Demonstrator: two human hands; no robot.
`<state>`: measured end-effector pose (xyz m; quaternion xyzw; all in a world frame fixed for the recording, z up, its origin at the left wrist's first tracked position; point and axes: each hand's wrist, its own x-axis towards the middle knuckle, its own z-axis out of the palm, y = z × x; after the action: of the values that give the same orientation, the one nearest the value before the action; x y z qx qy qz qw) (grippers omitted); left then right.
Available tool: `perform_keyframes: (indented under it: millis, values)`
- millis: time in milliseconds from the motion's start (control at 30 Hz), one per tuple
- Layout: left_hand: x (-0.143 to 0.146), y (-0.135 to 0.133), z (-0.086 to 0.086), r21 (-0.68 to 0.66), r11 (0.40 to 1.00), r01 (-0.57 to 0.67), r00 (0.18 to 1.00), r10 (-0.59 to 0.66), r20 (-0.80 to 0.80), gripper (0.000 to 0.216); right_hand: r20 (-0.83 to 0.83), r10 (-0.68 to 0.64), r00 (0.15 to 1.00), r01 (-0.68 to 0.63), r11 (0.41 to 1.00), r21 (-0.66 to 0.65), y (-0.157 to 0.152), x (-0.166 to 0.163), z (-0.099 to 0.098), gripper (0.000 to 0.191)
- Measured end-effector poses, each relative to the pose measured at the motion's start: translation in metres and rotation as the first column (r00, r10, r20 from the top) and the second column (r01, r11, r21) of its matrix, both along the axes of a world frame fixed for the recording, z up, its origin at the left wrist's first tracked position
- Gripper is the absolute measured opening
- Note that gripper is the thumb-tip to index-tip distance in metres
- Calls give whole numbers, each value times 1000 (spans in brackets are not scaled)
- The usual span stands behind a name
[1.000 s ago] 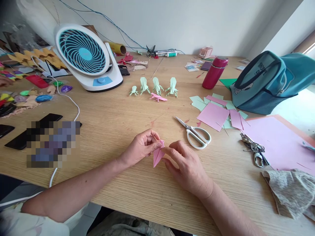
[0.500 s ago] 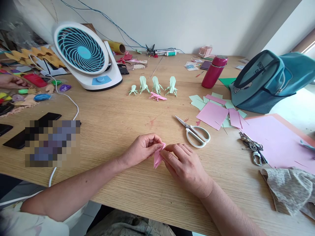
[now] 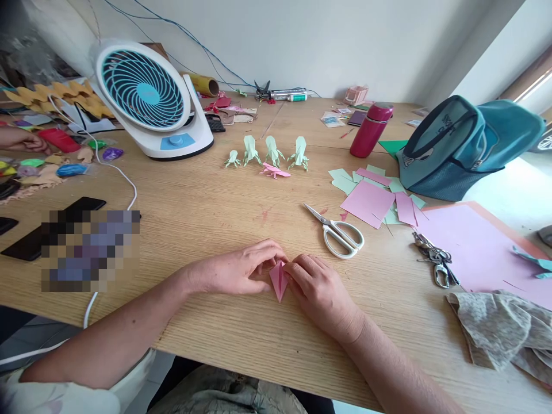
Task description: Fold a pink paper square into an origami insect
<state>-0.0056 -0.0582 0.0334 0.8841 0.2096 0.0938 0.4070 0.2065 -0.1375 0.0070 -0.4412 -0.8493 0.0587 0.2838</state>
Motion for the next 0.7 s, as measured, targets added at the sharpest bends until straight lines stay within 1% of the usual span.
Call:
perform_keyframes:
  millis: [67,200,267,400,567,633,700]
  values:
    - [2,-3,-2,61,998,-10,1000,10,11,44,-11,2,1000,-3,1000,-27,-1,0,-1,18]
    - [6,-9,-7,204,979,-20,999,13,35,20,-10,12,1000,-13,999,-51,-4,0,0,16]
    - [6,-11,-8,246,969,-7,999,-3,38,16,-8,17,1000,-18,998,-62,-6,-1,0,16]
    - [5,-15,-7,310,951,4,999,-14,31,12,-8,29,1000,-30,996,-81,-10,-3,2,18]
    - [4,-22,-7,391,920,-19,1000,17,9,11,-8,38,999,-39,993,-113,-15,-1,3,18]
    - [3,-26,-8,436,900,-10,1000,12,-1,14,-16,35,999,-37,990,-139,-17,1,2,19]
    - [2,-31,-9,462,887,-13,1000,16,-2,23,-28,40,999,-44,986,-162,-19,2,3,19]
